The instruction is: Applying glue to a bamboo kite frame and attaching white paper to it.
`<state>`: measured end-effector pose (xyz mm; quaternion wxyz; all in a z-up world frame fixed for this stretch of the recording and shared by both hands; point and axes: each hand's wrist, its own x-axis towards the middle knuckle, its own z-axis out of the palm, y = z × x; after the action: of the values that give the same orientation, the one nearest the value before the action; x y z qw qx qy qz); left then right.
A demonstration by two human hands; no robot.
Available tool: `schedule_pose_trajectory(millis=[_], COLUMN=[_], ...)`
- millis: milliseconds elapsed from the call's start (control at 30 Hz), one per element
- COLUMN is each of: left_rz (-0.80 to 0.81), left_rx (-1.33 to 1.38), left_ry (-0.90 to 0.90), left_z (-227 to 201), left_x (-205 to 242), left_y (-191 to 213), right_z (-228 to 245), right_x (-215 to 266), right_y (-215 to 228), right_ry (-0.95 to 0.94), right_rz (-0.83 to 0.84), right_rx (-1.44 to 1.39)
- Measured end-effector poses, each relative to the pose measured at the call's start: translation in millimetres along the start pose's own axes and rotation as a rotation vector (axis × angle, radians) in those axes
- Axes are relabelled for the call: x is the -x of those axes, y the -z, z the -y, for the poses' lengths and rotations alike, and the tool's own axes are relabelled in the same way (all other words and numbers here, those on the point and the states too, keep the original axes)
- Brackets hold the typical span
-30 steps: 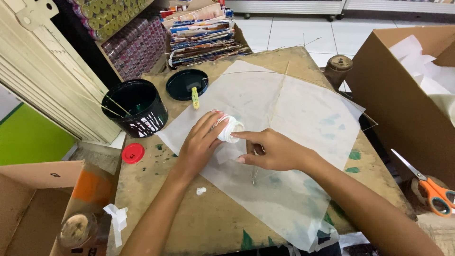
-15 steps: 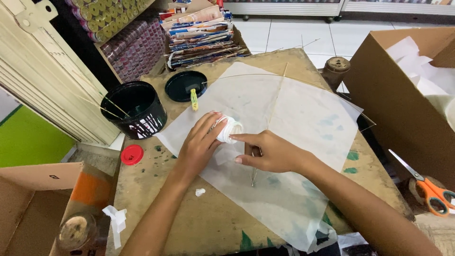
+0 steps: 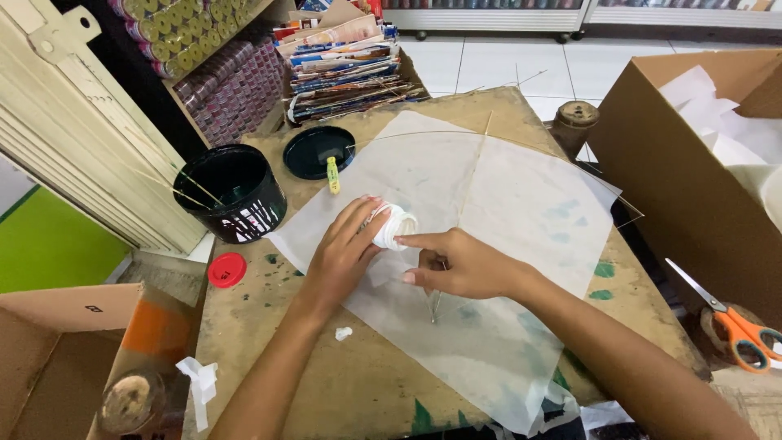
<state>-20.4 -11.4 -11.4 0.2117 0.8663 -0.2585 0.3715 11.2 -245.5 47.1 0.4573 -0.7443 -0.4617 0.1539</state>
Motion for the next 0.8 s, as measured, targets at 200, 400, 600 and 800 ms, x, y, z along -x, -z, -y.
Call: schedule_pose_trajectory(millis=[200, 400, 600, 800], left_rz=[-0.031, -0.011, -0.001, -0.004], left_rx=[0.132, 0.146, 0.102, 0.176], left_ry=[0.094, 0.108, 0.07, 0.176], left_z=[0, -4, -1, 4], left_x=[-3, -4, 0, 0], left_y=[3, 6, 2, 0], right_z=[-7, 3, 3, -1], right_x=[1, 0, -1, 0], right_y=[3, 3, 4, 9], right_ry=[0.006, -0.039, -0.045, -0.07], right_rz=[-0.059, 0.003, 0.049, -0.054], right_rx=[-0.103, -0.148, -0.129, -0.164])
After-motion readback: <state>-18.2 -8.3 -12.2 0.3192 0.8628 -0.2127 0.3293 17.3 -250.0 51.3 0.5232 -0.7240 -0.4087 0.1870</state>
